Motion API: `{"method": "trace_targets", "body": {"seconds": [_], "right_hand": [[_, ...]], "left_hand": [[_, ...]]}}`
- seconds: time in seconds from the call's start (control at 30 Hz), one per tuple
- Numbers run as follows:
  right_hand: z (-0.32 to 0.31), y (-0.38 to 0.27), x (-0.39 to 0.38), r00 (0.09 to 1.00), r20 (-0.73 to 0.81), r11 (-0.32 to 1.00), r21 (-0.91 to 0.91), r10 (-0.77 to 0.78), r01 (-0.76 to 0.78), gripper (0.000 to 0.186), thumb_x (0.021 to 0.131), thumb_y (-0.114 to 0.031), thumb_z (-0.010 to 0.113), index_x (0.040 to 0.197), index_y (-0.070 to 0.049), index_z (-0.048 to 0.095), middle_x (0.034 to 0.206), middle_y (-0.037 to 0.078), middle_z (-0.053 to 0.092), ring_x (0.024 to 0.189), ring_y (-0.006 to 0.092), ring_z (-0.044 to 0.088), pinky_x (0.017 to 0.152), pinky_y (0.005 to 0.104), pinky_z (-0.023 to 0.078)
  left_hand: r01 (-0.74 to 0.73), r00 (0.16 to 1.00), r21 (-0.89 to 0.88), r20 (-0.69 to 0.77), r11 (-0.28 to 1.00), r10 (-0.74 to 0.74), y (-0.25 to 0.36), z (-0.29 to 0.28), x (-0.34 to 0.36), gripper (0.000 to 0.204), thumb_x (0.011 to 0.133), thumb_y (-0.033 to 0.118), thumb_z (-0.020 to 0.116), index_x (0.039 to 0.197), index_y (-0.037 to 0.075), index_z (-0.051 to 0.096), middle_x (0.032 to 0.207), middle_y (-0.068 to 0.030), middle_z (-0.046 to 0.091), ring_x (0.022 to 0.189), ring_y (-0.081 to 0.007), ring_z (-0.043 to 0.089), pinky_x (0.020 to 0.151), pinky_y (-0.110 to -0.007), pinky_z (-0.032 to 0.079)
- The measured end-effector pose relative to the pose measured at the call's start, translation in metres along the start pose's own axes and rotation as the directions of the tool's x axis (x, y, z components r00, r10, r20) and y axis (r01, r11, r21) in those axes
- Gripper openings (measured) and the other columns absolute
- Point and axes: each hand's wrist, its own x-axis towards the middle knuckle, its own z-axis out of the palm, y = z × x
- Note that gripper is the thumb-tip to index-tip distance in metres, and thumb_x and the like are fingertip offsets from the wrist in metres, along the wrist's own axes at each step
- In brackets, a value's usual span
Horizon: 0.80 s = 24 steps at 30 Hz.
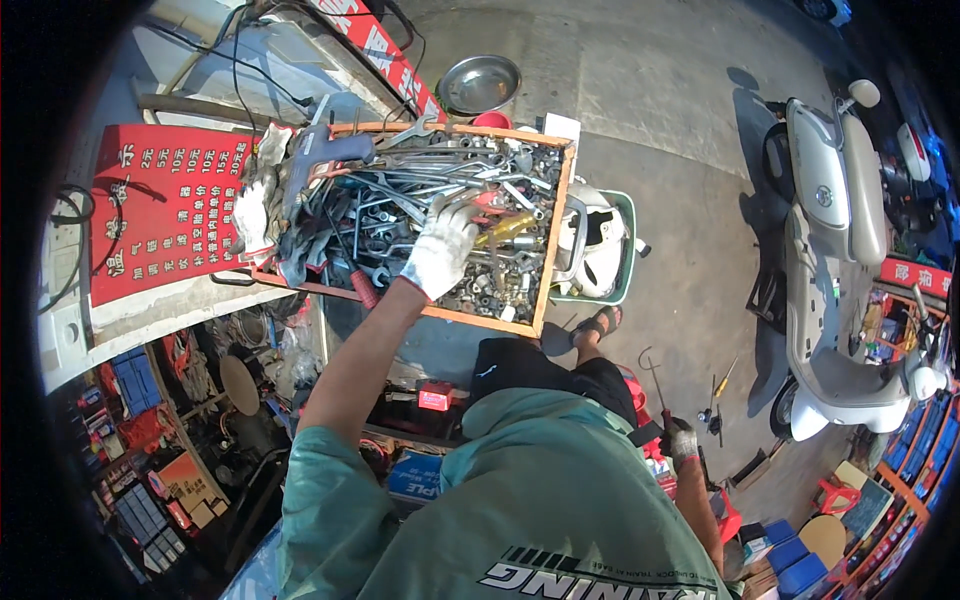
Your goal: The person uses a screwdriver to unfasten and remove panels from a scooter. The person then sorts through tools and hardware in a tray by hand before using the screwdriver on the scooter again.
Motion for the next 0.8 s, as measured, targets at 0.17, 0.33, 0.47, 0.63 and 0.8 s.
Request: {"method": "trace_targets", "body": {"seconds": [0.17, 0.33, 0.47, 0.63, 0.8], "right_hand": [[-0.001, -0.007, -0.004, 1.000, -0.010, 0.999, -0.041, -0.013, 0.013, 0.051, 0.090, -0.057, 0.071, 0.098, -0.007, 0.070, 0.061, 0.002, 0.054, 0.045, 0.0151, 0.054, 0.044, 0.0305, 0.046], [0.000, -0.008, -0.002, 1.000, 0.001, 0.998, -0.060, 0.004, -0.004, 0.055, 0.090, -0.057, 0.071, 0.106, -0.004, 0.069, 0.065, 0.003, 0.057, 0.046, 0.0141, 0.053, 0.043, 0.0298, 0.043], [-0.004, -0.010, 0.001, 0.998, 0.057, 0.996, -0.082, -0.018, 0.023, 0.062, 0.089, -0.058, 0.072, 0.115, -0.002, 0.067, 0.069, 0.004, 0.060, 0.047, 0.0137, 0.053, 0.043, 0.0292, 0.042], [-0.004, -0.022, -0.002, 0.999, 0.003, 0.987, -0.158, -0.041, 0.041, 0.066, 0.087, -0.058, 0.075, 0.119, -0.001, 0.066, 0.069, 0.004, 0.061, 0.048, 0.0139, 0.054, 0.043, 0.0298, 0.042], [-0.011, -0.029, -0.003, 0.998, -0.024, 0.970, -0.239, -0.059, 0.052, 0.061, 0.087, -0.059, 0.073, 0.114, -0.004, 0.071, 0.076, 0.004, 0.061, 0.048, 0.0134, 0.052, 0.045, 0.0294, 0.045]], "left_hand": [[0.059, 0.998, 0.052, -0.032, 0.997, -0.057, 0.000, -0.006, 0.010, 0.025, 0.080, 0.012, 0.061, 0.103, 0.003, 0.065, 0.131, -0.0143, 0.057, 0.131, -0.0306, 0.049, 0.116, -0.048, 0.031], [0.100, 0.995, 0.049, 0.022, 0.994, -0.101, 0.000, -0.010, 0.014, 0.041, 0.075, 0.009, 0.067, 0.116, 0.005, 0.062, 0.129, -0.0137, 0.057, 0.123, -0.0316, 0.053, 0.110, -0.046, 0.038], [0.188, 0.972, -0.130, -0.119, 0.974, -0.203, 0.007, -0.015, 0.016, 0.062, 0.073, 0.000, 0.063, 0.134, 0.010, 0.055, 0.135, -0.0109, 0.053, 0.128, -0.0330, 0.048, 0.110, -0.043, 0.039], [0.207, 0.960, -0.088, -0.175, 0.974, -0.220, 0.001, -0.013, 0.018, 0.061, 0.078, 0.005, 0.063, 0.137, 0.013, 0.053, 0.140, -0.0111, 0.049, 0.135, -0.0337, 0.042, 0.116, -0.052, 0.030], [0.303, 0.942, -0.040, -0.141, 0.952, -0.305, -0.012, -0.009, 0.027, 0.060, 0.077, 0.009, 0.065, 0.136, 0.017, 0.056, 0.143, -0.0131, 0.050, 0.136, -0.0348, 0.043, 0.118, -0.053, 0.028]]}}
